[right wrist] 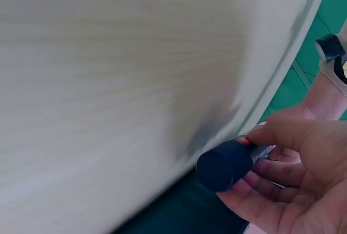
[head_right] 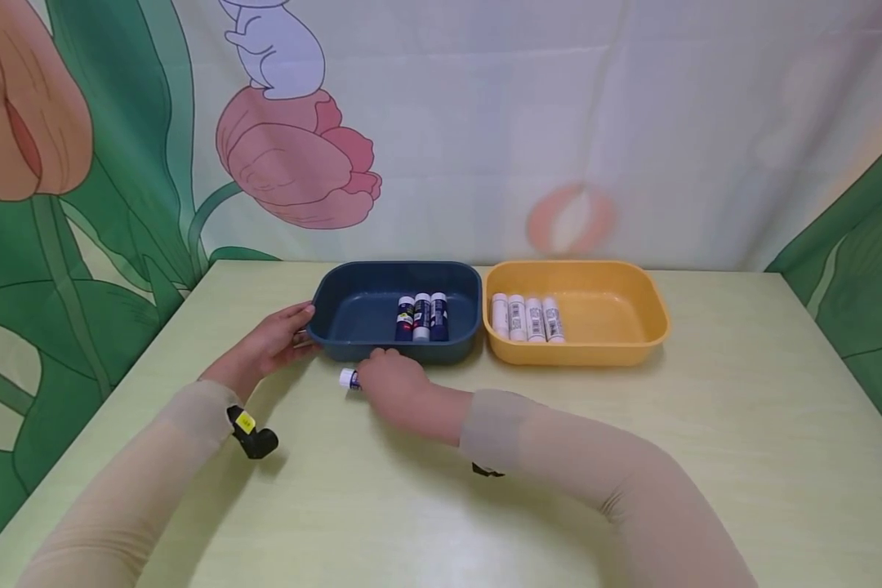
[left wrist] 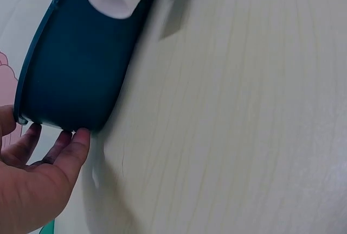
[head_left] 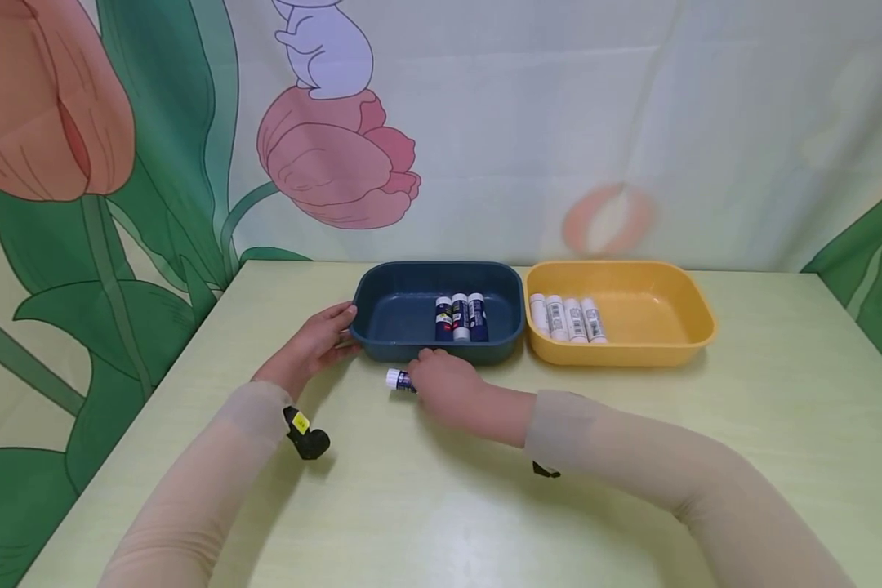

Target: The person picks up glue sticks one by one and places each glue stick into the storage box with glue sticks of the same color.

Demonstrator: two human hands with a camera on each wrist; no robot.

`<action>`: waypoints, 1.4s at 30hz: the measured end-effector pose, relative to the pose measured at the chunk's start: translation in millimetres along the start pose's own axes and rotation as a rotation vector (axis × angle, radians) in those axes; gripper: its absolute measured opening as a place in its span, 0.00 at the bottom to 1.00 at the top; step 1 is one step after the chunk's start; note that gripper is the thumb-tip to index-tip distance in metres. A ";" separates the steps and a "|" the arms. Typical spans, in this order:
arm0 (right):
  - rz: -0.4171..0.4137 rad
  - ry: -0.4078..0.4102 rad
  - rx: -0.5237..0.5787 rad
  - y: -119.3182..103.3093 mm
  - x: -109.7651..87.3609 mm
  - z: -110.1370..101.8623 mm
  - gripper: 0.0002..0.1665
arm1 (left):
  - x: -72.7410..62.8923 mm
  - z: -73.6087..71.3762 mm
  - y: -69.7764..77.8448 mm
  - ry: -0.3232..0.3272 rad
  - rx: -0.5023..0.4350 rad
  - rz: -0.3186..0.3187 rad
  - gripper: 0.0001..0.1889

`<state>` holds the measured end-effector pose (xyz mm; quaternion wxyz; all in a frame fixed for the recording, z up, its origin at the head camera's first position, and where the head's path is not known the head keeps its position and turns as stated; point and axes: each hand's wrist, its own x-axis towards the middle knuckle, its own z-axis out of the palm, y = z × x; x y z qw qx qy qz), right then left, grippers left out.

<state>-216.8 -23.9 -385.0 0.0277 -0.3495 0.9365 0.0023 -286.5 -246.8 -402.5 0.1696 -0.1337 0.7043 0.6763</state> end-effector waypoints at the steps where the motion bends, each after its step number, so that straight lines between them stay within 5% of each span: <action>1: 0.001 -0.005 0.018 2.3 -1.2 -0.6 0.13 | 0.1 -0.5 0.1 0.000 -0.001 0.001 0.30; 7: 0.017 -0.032 0.100 14.2 -11.1 0.0 0.18 | 0.3 -1.8 -0.1 -0.007 -0.001 0.003 0.30; 14: 0.064 -0.083 0.309 31.8 -28.2 -13.2 0.13 | -1.2 -1.0 -0.5 -0.010 -0.003 0.000 0.30; 21: 0.148 -0.187 0.472 53.1 -38.6 -26.9 0.23 | -0.2 -0.6 -0.7 -0.002 -0.003 -0.011 0.30; 33: 0.273 -0.313 0.829 90.0 -55.3 -49.3 0.23 | 2.4 -0.9 -1.6 0.020 -0.003 -0.024 0.30; 42: 0.337 -0.302 0.970 104.3 -59.9 -66.4 0.28 | 1.6 -0.5 -2.0 0.015 -0.015 -0.019 0.30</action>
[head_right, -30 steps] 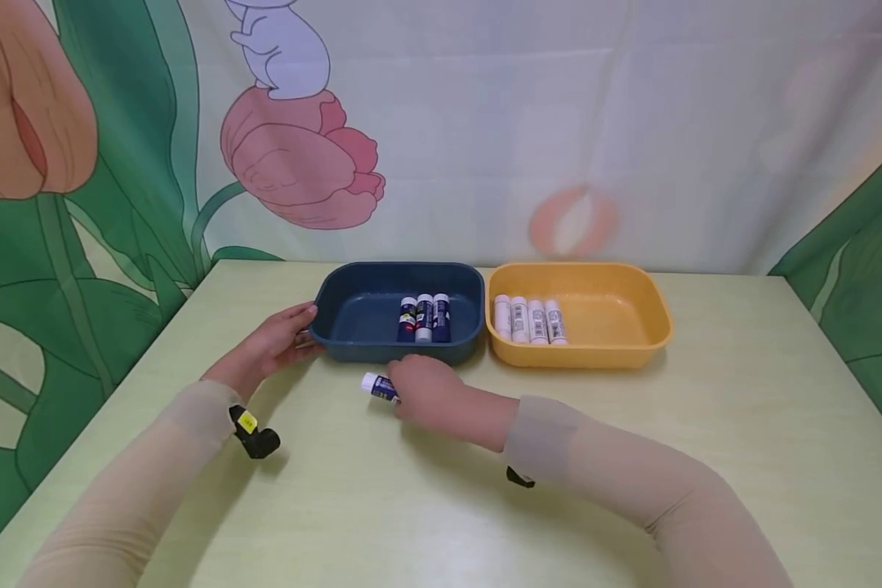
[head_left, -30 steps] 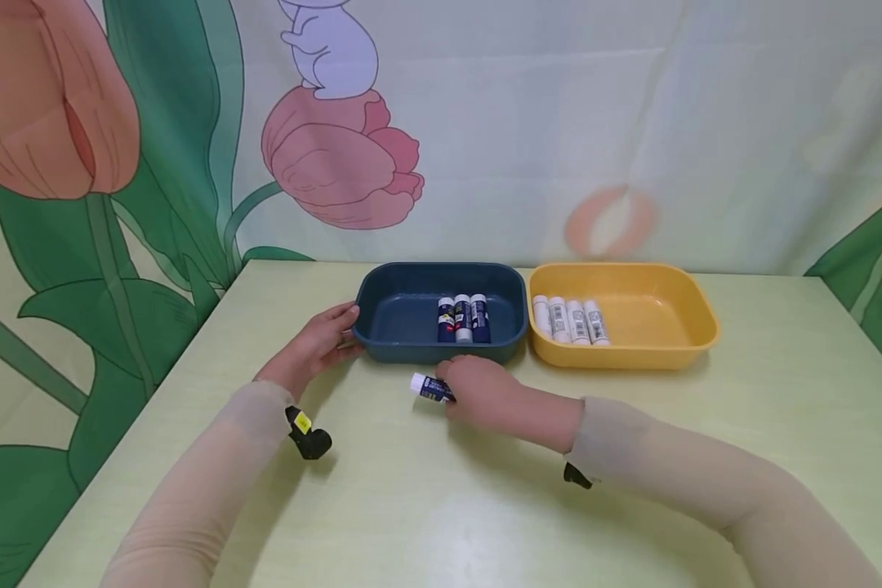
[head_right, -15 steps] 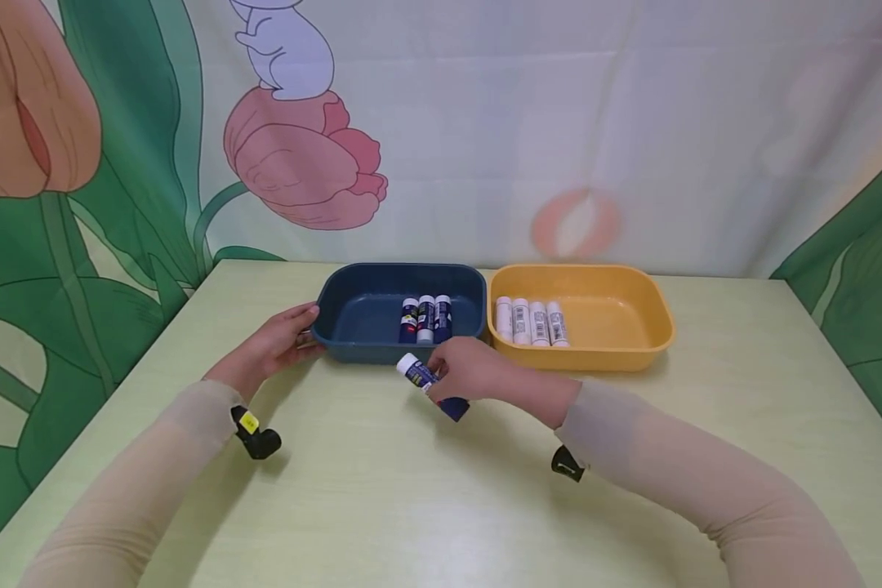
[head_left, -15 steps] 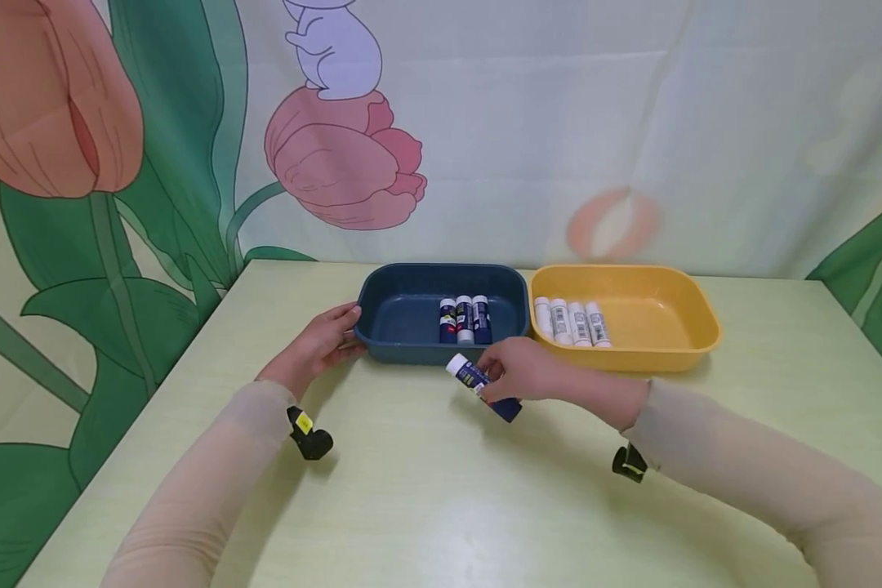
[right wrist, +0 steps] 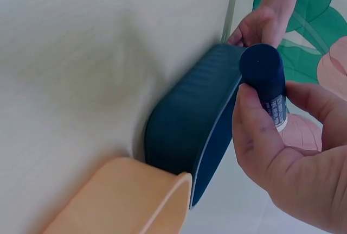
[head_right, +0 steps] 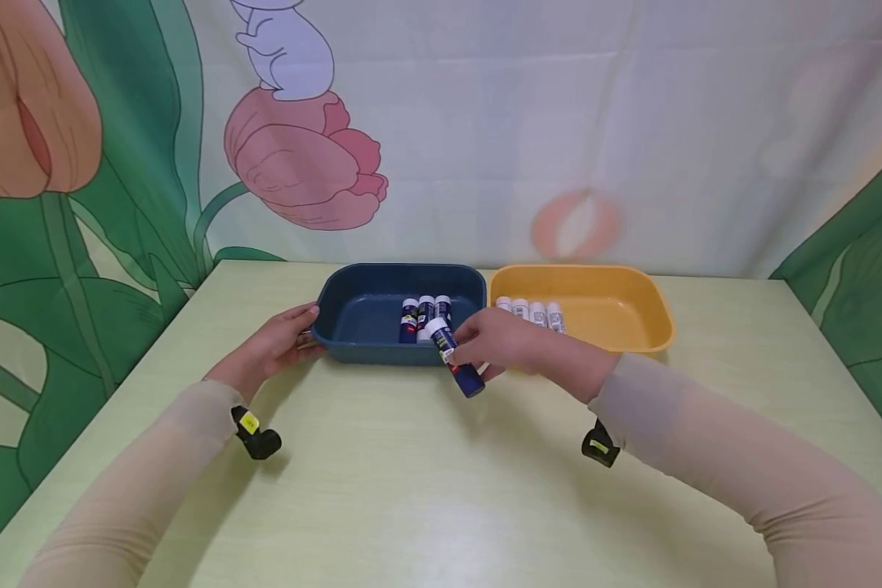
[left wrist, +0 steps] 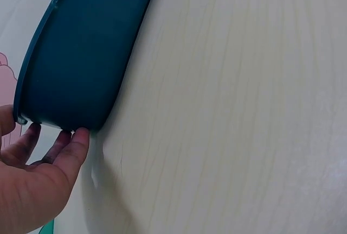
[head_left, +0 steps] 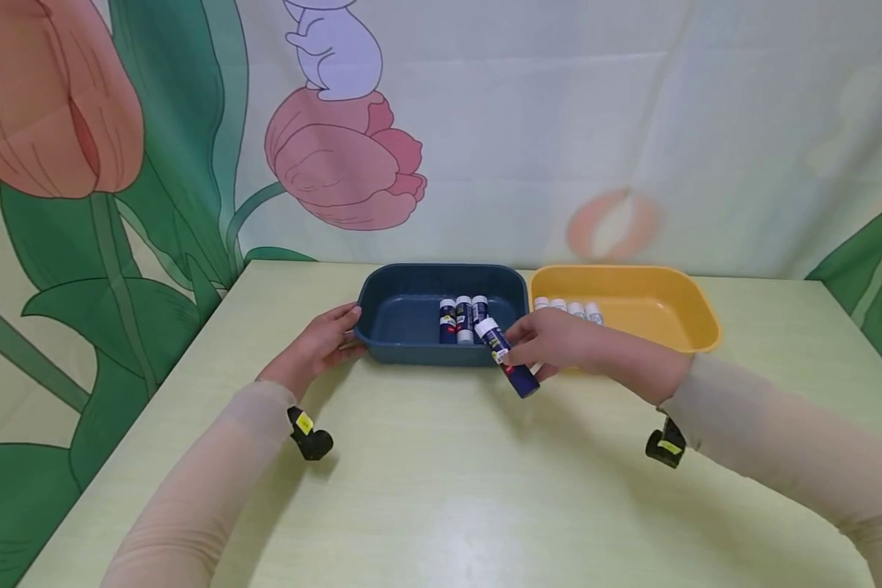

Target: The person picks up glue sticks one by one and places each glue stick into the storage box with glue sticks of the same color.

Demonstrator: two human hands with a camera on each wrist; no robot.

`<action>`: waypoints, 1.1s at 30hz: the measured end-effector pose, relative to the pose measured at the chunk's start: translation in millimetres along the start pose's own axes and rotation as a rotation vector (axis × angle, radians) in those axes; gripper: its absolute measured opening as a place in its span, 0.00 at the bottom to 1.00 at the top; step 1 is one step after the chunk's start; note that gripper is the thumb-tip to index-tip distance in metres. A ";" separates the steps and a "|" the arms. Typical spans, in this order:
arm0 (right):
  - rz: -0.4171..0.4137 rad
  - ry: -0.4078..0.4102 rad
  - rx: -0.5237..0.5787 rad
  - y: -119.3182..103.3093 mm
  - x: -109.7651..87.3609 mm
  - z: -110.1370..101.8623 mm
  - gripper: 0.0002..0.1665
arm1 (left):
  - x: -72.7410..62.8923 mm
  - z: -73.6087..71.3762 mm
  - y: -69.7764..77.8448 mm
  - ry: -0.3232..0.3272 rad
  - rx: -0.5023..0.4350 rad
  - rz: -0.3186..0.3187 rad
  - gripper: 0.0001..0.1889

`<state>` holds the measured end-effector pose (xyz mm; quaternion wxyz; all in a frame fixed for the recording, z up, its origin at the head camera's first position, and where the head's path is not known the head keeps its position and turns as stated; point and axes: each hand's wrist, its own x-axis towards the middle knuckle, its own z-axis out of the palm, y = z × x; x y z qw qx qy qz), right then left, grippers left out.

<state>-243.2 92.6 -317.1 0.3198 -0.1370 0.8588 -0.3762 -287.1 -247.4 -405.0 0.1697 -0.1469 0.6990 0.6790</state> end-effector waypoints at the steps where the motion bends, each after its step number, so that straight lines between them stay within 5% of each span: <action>1: 0.013 0.008 0.010 -0.3 0.1 -1.8 0.29 | -0.2 0.1 0.2 0.000 0.001 0.001 0.30; 21: 0.052 0.109 -0.016 -28.4 11.4 -46.1 0.31 | -3.6 -2.0 3.5 -0.022 -0.005 0.016 0.31; 33: 0.136 0.128 -0.056 -42.6 41.5 -60.2 0.29 | -3.0 -2.5 -0.9 -0.046 0.021 0.049 0.31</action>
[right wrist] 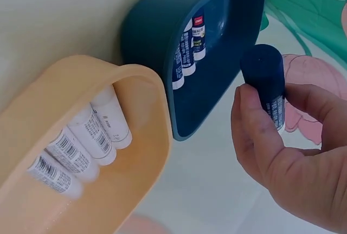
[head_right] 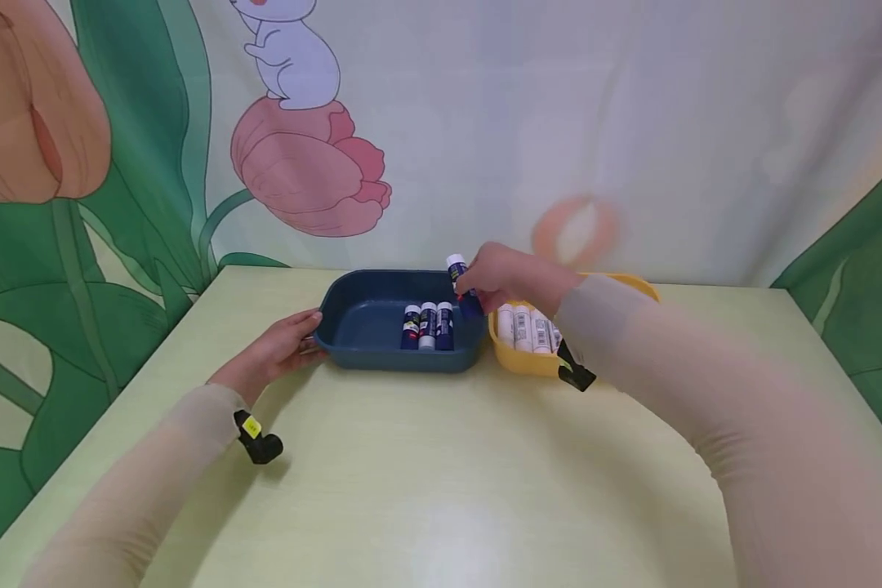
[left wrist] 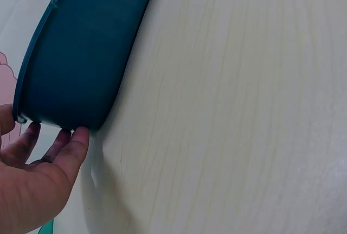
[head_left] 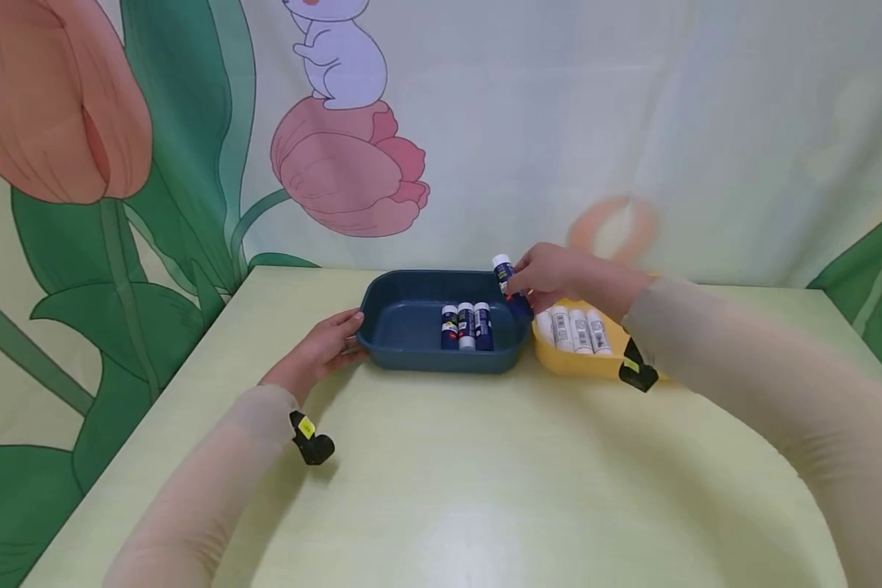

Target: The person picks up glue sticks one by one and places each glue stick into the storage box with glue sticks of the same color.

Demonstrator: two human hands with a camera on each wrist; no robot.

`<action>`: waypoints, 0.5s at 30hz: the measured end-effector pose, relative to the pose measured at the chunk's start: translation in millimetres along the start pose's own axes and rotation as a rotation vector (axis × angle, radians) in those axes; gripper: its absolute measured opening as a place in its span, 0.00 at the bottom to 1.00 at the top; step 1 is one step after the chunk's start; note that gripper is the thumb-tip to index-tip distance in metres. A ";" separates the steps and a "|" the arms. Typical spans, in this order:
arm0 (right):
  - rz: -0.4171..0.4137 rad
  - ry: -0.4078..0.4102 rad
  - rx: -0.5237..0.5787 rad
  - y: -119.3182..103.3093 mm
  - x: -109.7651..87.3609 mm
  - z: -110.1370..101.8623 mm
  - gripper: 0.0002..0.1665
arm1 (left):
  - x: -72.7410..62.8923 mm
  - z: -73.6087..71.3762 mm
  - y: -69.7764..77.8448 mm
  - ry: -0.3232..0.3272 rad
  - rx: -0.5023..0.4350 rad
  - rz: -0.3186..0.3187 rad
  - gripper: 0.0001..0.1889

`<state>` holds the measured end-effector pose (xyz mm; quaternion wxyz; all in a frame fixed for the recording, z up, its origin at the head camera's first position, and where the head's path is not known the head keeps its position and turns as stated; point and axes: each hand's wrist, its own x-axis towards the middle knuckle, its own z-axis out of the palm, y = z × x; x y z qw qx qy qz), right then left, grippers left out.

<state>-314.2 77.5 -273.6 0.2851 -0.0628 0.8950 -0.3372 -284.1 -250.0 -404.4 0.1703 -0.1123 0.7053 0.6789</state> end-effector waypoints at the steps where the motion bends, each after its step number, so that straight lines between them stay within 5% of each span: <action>1: 0.006 -0.002 -0.006 1.0 4.0 1.8 0.28 | -0.1 0.6 -1.3 0.000 0.003 -0.004 0.31; 15: 0.042 0.079 -0.190 10.4 61.1 27.8 0.22 | 0.9 1.7 -0.9 0.014 -0.005 0.010 0.30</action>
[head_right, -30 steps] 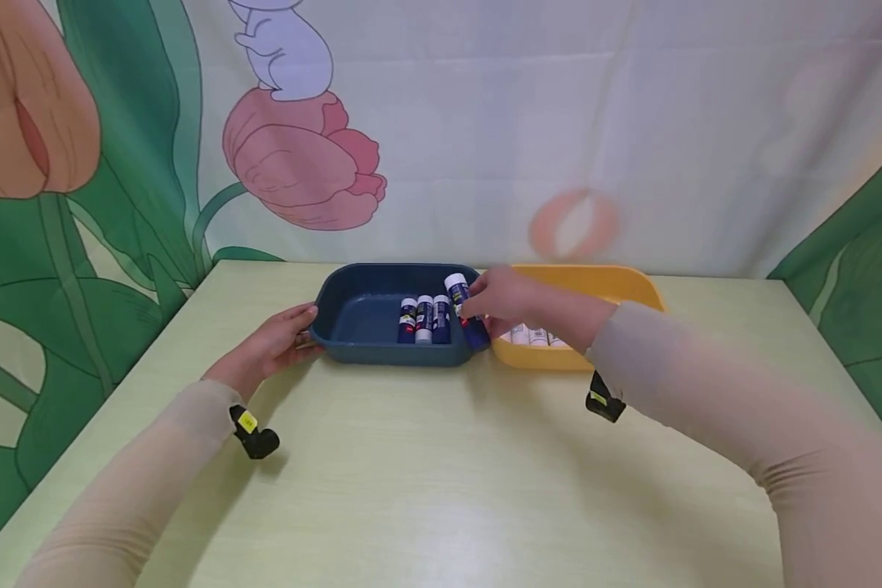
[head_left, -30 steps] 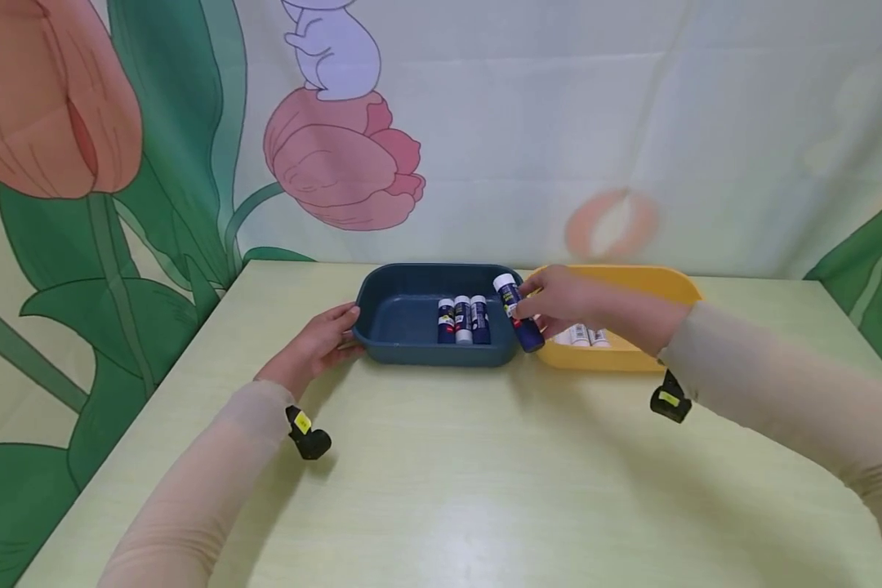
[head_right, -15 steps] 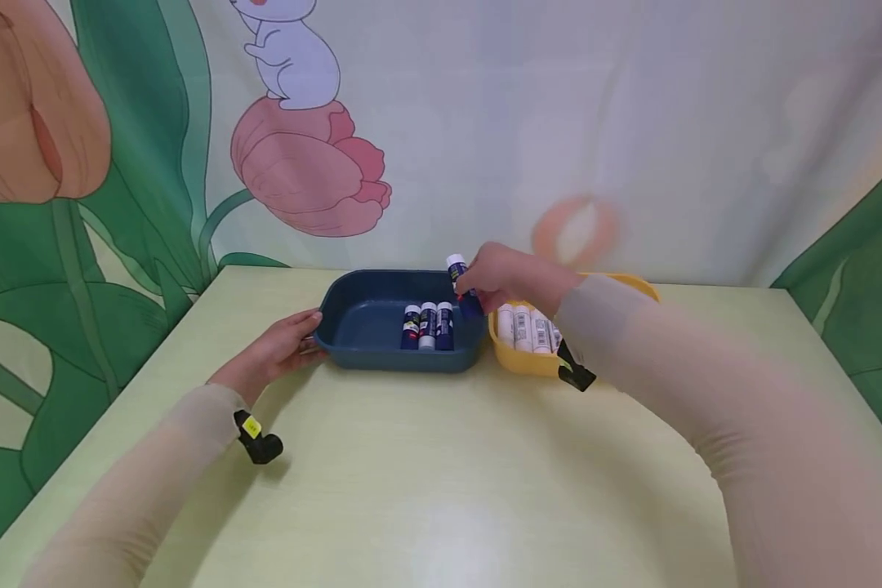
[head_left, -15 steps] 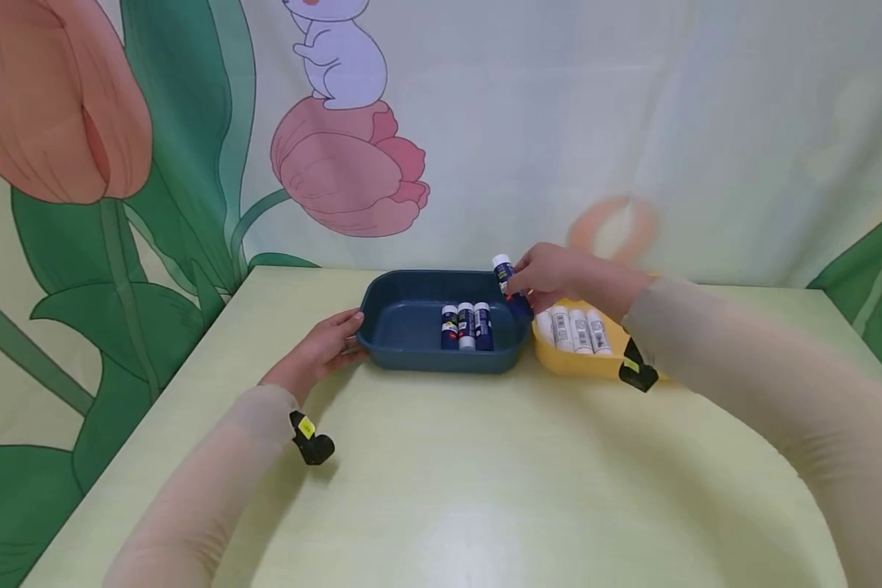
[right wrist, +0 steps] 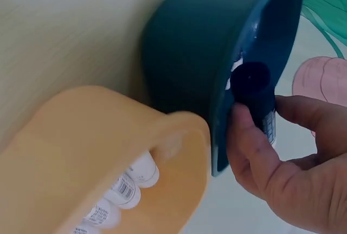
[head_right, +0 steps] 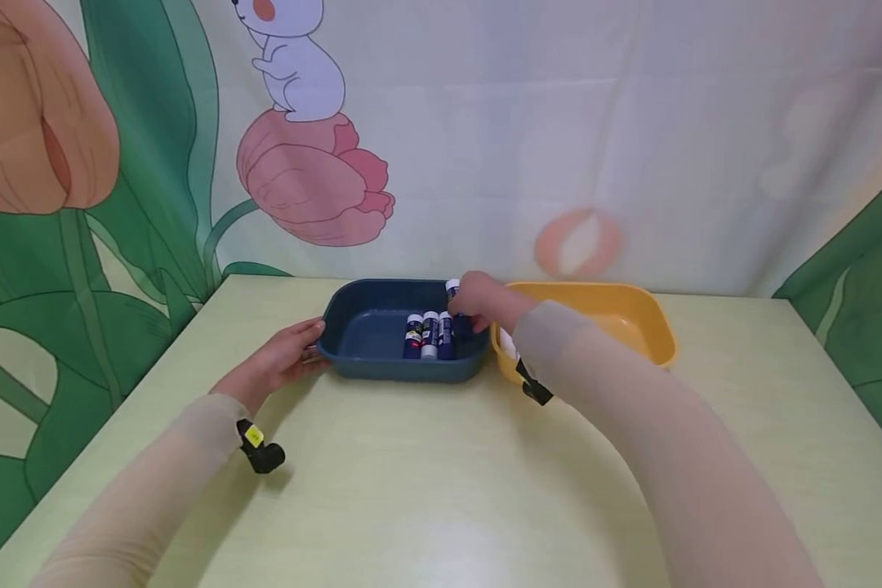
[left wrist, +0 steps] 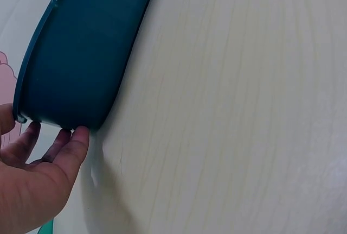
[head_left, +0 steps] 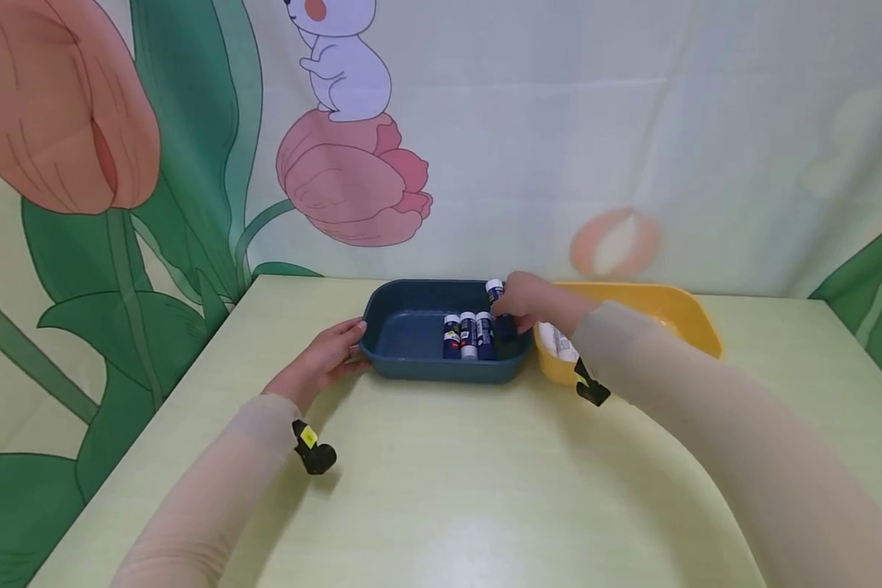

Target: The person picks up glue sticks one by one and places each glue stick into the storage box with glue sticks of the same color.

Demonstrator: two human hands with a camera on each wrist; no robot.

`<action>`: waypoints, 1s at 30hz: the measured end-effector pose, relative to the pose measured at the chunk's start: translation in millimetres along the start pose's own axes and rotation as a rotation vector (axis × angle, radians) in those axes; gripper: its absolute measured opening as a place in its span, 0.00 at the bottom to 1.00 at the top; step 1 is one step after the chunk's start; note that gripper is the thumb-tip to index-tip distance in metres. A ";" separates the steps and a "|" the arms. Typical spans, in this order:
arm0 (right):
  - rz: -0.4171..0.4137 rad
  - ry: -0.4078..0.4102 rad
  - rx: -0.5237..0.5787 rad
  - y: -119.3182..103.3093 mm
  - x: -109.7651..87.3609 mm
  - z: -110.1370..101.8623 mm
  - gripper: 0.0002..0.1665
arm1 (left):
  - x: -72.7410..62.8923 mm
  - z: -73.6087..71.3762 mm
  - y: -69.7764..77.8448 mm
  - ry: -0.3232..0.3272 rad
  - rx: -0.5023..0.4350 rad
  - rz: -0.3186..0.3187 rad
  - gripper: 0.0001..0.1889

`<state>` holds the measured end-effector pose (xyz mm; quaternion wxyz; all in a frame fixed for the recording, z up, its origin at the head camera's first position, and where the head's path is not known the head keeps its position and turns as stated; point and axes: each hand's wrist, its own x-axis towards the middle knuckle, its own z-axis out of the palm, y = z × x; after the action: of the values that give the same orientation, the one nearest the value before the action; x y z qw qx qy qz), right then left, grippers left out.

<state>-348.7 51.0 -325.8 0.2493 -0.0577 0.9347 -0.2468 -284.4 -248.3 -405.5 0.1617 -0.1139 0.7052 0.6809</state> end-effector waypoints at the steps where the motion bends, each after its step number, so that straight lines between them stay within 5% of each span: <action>1: 0.000 0.010 -0.034 -1.1 2.1 2.3 0.21 | 0.0 0.1 0.4 0.001 -0.001 0.000 0.30; 11: 0.015 0.080 -0.385 -14.3 17.4 32.3 0.22 | -1.3 -0.5 1.0 0.007 -0.003 -0.012 0.30; 16: -0.062 0.118 -0.519 -12.6 17.6 41.4 0.20 | 0.1 0.0 1.1 0.013 -0.002 -0.014 0.30; 30: -0.130 0.124 -0.642 -5.0 19.3 54.4 0.19 | 0.8 0.1 0.8 0.011 0.004 -0.023 0.30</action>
<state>-338.6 18.7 -372.7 0.1450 -0.1775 0.9725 0.0418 -285.4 -248.1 -405.1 0.1659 -0.1256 0.7061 0.6769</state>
